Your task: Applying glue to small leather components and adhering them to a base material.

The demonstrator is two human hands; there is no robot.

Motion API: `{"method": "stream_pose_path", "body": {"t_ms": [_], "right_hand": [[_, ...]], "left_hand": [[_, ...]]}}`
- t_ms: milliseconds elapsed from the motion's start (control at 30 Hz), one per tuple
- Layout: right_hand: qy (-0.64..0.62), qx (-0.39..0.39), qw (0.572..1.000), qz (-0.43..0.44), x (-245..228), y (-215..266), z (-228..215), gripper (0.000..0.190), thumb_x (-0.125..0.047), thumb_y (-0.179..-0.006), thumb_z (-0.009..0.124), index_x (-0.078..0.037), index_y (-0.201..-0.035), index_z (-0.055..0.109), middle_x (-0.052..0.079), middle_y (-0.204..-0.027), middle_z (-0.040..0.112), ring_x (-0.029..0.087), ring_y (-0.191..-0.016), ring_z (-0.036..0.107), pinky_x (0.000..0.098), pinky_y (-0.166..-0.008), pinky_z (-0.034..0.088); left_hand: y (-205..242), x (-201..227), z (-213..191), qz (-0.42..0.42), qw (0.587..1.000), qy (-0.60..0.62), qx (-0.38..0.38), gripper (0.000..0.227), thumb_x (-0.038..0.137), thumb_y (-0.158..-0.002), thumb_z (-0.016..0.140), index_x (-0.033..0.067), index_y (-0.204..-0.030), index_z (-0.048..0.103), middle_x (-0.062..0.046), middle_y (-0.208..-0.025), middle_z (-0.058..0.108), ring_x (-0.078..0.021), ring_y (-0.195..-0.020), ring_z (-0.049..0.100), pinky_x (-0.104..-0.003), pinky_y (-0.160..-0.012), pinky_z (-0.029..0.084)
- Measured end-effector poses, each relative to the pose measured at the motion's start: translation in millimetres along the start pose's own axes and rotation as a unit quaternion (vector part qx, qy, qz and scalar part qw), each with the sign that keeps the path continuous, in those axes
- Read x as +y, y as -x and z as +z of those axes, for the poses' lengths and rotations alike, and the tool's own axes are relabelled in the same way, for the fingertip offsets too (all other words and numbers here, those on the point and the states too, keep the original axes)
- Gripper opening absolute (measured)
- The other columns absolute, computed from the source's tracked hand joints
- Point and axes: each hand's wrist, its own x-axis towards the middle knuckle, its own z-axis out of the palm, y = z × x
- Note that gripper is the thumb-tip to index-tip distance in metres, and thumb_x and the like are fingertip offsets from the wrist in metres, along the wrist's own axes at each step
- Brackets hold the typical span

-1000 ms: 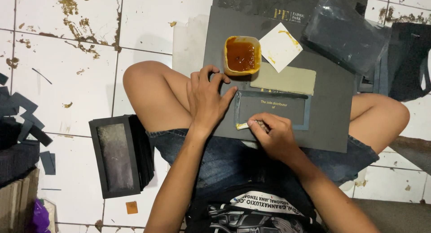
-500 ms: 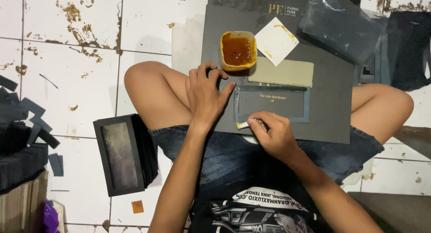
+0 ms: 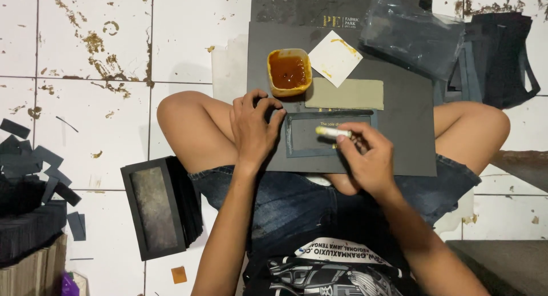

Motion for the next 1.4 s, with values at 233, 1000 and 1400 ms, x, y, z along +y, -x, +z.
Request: {"method": "stream_pose_path", "body": {"t_ms": [233, 1000, 1400], "right_hand": [[0.068, 0.001, 0.982, -0.178, -26, -100, 16, 0.011, 0.000, -0.098, 0.077, -0.004, -0.109, 0.076, 0.012, -0.080, 0.067, 0.025, -0.074, 0.065, 0.0355, -0.069, 0.053], [0.123, -0.177, 0.975, -0.055, 11, -96, -36, 0.009, -0.008, -0.096, 0.068, -0.007, -0.099, 0.077, 0.015, -0.081, 0.074, 0.033, -0.082, 0.073, 0.0420, -0.074, 0.056], [0.025, 0.040, 0.991, 0.122, 92, -49, -94, 0.009, -0.005, -0.102, 0.069, -0.006, -0.108, 0.077, 0.008, -0.070, 0.066, 0.012, -0.064, 0.059, 0.0243, -0.056, 0.048]], "left_hand": [[-1, -3, 5, 0.011, 1.000, -0.026, 0.008, 0.020, 0.030, -0.084, 0.085, 0.0204, -0.092, 0.070, -0.002, -0.113, 0.060, -0.0301, -0.109, 0.055, -0.043, -0.083, 0.043], [-4, 5, 2, 0.005, 0.999, -0.037, 0.015, 0.023, 0.031, -0.082, 0.086, 0.0193, -0.090, 0.068, -0.001, -0.110, 0.060, -0.0304, -0.106, 0.056, -0.042, -0.079, 0.043], [-4, 6, 2, 0.023, 0.999, -0.047, 0.015, 0.023, 0.030, -0.084, 0.088, 0.0190, -0.091, 0.069, -0.002, -0.111, 0.061, -0.0302, -0.107, 0.055, -0.043, -0.084, 0.042]]}}
